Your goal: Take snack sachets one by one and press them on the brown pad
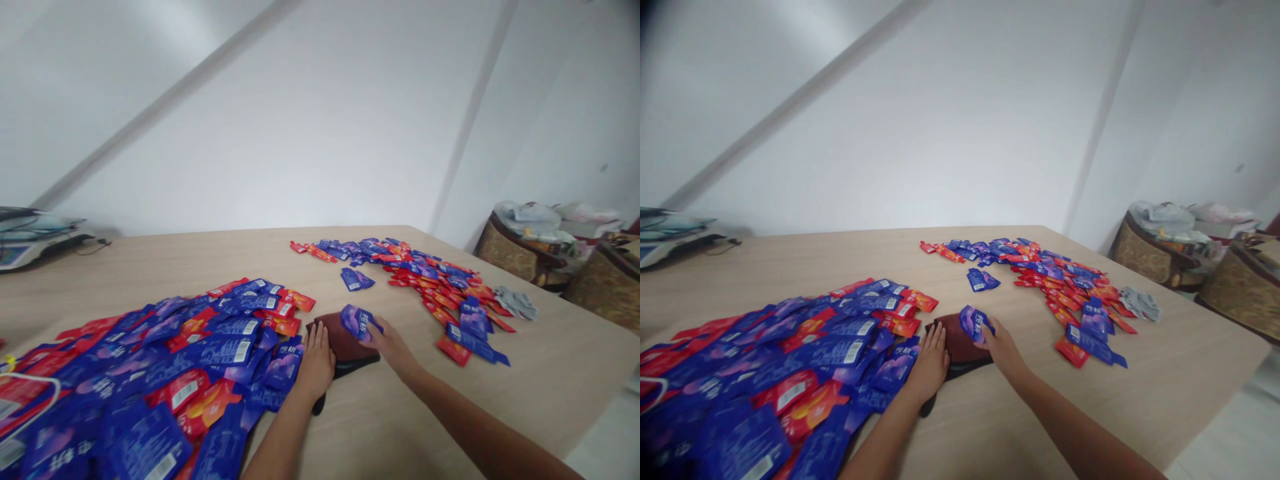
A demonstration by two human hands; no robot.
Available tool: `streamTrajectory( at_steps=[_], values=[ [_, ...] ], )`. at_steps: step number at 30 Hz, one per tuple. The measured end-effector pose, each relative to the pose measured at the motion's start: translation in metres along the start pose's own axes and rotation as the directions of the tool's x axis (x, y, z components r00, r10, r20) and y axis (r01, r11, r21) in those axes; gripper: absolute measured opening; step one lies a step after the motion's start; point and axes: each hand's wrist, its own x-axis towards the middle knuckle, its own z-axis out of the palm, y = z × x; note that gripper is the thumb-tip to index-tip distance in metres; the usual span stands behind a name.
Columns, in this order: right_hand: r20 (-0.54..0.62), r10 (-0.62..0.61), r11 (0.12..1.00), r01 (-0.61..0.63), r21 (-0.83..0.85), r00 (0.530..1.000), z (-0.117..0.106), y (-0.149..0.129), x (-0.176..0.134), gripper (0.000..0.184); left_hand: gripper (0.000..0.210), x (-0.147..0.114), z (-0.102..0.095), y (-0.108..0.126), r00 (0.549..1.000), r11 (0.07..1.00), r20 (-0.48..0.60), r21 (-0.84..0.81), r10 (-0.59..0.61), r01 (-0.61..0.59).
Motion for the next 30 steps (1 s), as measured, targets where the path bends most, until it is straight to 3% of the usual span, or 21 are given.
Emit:
streamTrajectory(
  at_steps=[1,3,5,7,9,12,17,21,26,30],
  values=[
    [0.024,0.025,1.000,-0.026,0.016,0.999,0.001,0.006,0.003,0.038,0.055,0.000,0.000,0.000,1.000,1.000,-0.001,0.002,0.000,0.000],
    [0.034,0.006,0.993,-0.002,-0.115,0.999,0.000,0.019,0.004,0.041,0.055,0.000,-0.001,0.001,1.000,1.000,-0.003,0.008,-0.002,0.002],
    [-0.053,-0.127,0.936,0.102,-0.337,0.990,-0.002,0.028,0.003,0.044,0.056,0.000,-0.001,0.001,1.000,1.000,-0.001,0.014,0.000,0.000],
    [-0.110,-0.309,0.826,0.209,-0.524,0.945,0.001,0.033,0.003,0.048,0.056,-0.001,-0.002,0.001,1.000,1.000,-0.003,0.015,-0.003,0.003],
    [-0.027,-0.425,0.714,0.317,-0.624,0.905,0.013,0.033,0.004,0.051,0.056,-0.001,-0.001,0.001,1.000,1.000,-0.009,0.011,-0.008,0.008],
    [0.163,-0.437,0.606,0.423,-0.673,0.885,0.043,0.029,0.009,0.052,0.056,0.000,0.001,0.000,1.000,1.000,-0.017,0.003,-0.006,0.006],
    [0.291,-0.366,0.588,0.462,-0.664,0.884,0.078,0.014,0.025,0.052,0.055,0.002,0.006,-0.003,0.999,1.000,-0.039,-0.024,-0.009,0.008],
    [0.305,-0.336,0.581,0.451,-0.677,0.891,0.070,0.012,0.031,0.052,0.056,0.002,0.009,-0.004,0.999,1.000,-0.045,-0.029,-0.001,0.000],
    [0.163,-0.259,0.557,0.285,-0.780,0.952,0.041,0.027,0.028,0.048,0.054,0.000,0.007,-0.003,1.000,1.000,-0.019,-0.018,0.003,-0.004],
    [0.123,-0.217,0.564,0.227,-0.794,0.968,0.015,0.035,0.028,0.044,0.054,0.000,0.003,-0.001,1.000,0.999,0.007,-0.022,-0.026,0.026]
  ],
)
